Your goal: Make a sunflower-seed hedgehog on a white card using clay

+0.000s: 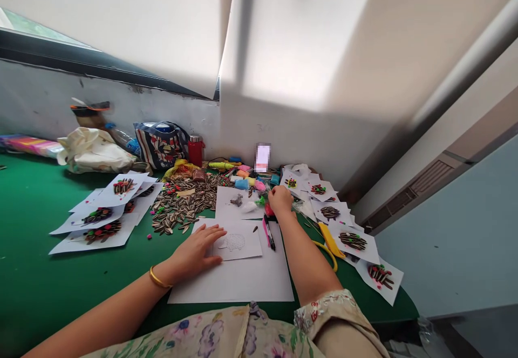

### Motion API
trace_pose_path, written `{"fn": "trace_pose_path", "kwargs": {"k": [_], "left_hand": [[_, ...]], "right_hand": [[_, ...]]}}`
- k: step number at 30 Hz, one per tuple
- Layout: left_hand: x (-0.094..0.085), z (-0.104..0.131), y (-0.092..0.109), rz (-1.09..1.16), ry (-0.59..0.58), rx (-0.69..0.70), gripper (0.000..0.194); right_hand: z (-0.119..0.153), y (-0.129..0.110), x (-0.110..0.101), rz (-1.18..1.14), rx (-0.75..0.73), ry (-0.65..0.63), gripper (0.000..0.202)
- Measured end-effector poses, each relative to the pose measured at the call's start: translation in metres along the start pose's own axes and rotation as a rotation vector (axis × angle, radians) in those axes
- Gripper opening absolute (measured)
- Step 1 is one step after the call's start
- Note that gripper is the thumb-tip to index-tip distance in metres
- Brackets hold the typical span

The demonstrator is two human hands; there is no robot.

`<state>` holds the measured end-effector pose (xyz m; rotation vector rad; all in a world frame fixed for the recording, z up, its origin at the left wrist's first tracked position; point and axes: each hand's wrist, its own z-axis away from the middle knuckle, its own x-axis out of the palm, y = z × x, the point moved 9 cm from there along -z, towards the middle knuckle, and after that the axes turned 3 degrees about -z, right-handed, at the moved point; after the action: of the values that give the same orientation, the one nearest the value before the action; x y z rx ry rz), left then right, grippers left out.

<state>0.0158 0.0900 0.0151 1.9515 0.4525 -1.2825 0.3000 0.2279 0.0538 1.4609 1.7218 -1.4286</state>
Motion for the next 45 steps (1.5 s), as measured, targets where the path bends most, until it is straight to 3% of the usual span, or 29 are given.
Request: {"fn": "trace_pose_path", "kwargs": {"k": [4,6,10,13,15,18,21,25,28,32,37,41,45], "left_hand": [[-0.014,-0.002,0.005,-0.004,0.084,0.031,0.062],[-0.028,-0.006,0.010,0.007,0.173,0.012,0.051],[-0.051,-0.027,0.010,0.139,0.342,-0.092,0.052],[-0.047,-0.043,0.002,0.283,0.394,-0.172,0.053],[-0.036,-0.050,-0.003,0.364,0.399,-0.204,0.038],[-0.019,-0.049,-0.009,0.535,0.419,-0.230,0.029],[-0.009,-0.044,-0.005,0.635,0.412,-0.209,0.029],[-0.016,-0.039,0.009,0.600,0.401,-0.120,0.024],[-0.036,-0.030,0.014,0.416,0.514,-0.097,0.029],[-0.053,-0.020,0.029,0.199,0.612,-0.017,0.018],[-0.053,-0.022,0.040,0.043,0.585,0.044,0.022],[-0.048,-0.026,0.027,0.142,0.531,-0.012,0.018],[-0.041,-0.031,0.018,0.253,0.435,-0.034,0.016]], "right_hand": [[0.028,-0.023,-0.028,-0.115,-0.092,0.085,0.028],[0.053,-0.046,-0.041,-0.324,-0.220,0.132,0.025],[0.104,-0.080,-0.048,-0.572,-0.345,0.122,0.021],[0.128,-0.093,-0.040,-0.652,-0.374,0.067,0.020],[0.136,-0.095,-0.031,-0.676,-0.368,0.025,0.022],[0.142,-0.096,-0.015,-0.701,-0.371,-0.054,0.042],[0.148,-0.106,-0.004,-0.714,-0.467,-0.159,0.056],[0.149,-0.111,-0.002,-0.778,-0.483,-0.182,0.045],[0.149,-0.105,-0.004,-0.790,-0.423,-0.147,0.038],[0.151,-0.101,-0.003,-0.732,-0.424,-0.129,0.034],[0.153,-0.103,0.000,-0.725,-0.477,-0.099,0.028],[0.154,-0.107,0.006,-0.693,-0.499,-0.152,0.025],[0.155,-0.102,0.009,-0.674,-0.425,-0.175,0.029]]}}
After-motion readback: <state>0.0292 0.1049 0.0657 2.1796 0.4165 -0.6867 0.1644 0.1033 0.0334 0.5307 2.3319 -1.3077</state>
